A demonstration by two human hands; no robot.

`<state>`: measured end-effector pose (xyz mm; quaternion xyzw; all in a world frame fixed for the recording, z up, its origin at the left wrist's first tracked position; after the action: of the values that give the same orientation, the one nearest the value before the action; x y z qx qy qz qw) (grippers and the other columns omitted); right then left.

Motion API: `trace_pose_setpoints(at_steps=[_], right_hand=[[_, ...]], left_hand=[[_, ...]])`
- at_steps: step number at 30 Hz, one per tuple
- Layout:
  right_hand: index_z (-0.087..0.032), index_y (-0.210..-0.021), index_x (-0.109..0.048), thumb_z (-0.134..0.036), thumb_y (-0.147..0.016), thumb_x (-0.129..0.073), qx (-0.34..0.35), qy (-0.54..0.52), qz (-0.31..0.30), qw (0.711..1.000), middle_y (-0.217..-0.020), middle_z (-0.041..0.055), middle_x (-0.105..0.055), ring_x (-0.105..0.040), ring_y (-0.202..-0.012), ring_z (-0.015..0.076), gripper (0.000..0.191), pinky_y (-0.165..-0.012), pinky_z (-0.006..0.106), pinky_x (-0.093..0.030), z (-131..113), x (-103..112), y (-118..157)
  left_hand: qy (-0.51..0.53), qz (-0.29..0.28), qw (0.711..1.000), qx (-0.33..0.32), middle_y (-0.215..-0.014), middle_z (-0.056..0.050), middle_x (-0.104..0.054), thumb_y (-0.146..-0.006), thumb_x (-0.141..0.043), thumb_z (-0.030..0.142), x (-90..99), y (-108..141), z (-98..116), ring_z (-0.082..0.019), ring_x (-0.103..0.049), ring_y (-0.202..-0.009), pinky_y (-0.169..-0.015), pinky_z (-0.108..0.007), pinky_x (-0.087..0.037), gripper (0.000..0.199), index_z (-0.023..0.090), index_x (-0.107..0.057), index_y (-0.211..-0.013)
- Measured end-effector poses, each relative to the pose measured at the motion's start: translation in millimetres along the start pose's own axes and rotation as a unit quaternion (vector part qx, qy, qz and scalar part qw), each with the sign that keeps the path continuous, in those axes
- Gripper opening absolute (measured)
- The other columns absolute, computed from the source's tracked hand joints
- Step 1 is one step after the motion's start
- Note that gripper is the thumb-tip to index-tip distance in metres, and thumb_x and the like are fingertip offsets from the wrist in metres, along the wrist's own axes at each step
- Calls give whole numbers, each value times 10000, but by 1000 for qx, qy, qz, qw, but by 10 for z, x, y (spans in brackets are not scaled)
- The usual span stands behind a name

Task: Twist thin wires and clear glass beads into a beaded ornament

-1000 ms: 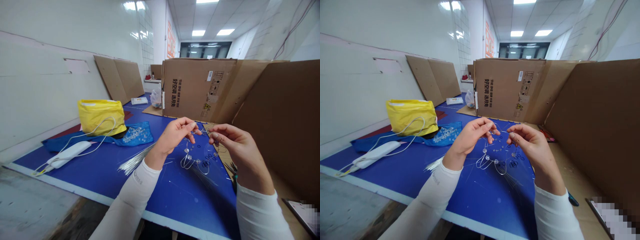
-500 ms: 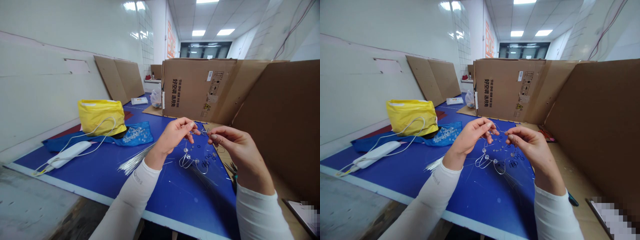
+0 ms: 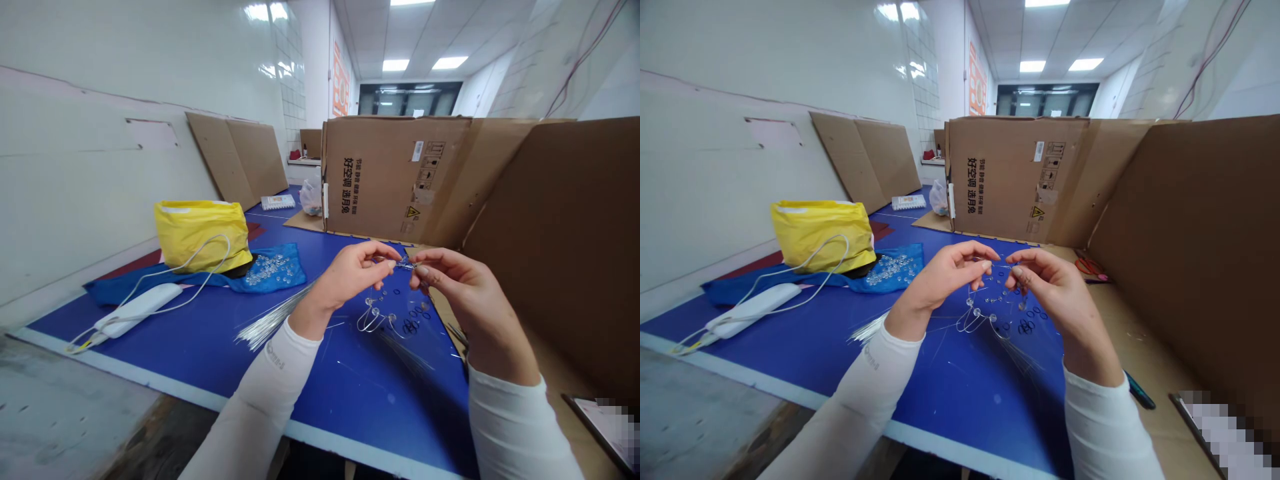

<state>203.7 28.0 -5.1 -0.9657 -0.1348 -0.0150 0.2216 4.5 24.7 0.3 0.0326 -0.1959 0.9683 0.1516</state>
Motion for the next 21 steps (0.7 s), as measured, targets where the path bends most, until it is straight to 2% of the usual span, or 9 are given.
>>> trace_pose_setpoints(at_steps=[5, 12, 21], right_hand=[[-226, -927, -755, -324, -827, -786, -15, -18, -15, 1000, -696, 3, -729, -622, -623, 125, 144, -585, 248, -476, 15, -42, -15], [-204, -909, -766, -373, -840, -758, -35, -21, 12, 999, -747, 49, -765, -614, -630, 141, 183, -601, 268, -491, -40, -47, -9], [-213, -848, -796, -416, -810, -781, -33, 17, 11, 999, -778, 63, -761, -607, -657, 161, 207, -607, 293, -507, -71, -57, -3]], left_hand=[[-17, -18, 1000, -9, -734, -1, -643, -870, -684, 343, -5, 7, -25, -69, -552, -587, -567, -212, -463, 223, 142, -687, -964], [-12, 30, 999, -14, -639, 26, -598, -887, -656, 342, 14, -4, -16, -50, -519, -474, -488, -201, -420, 207, 137, -676, -869], [-30, 52, 998, 8, -606, 29, -579, -896, -618, 332, 11, -2, -1, -52, -487, -483, -485, -203, -406, 224, 145, -739, -920]])
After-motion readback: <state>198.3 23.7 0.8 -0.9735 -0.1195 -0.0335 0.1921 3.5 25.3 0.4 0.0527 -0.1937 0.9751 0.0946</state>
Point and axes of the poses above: each hand's wrist, its own y-axis away from the middle knuckle, its own x-axis out of the back of the hand, z = x × y, the point moved 1 cm from there along -y, towards the middle knuckle
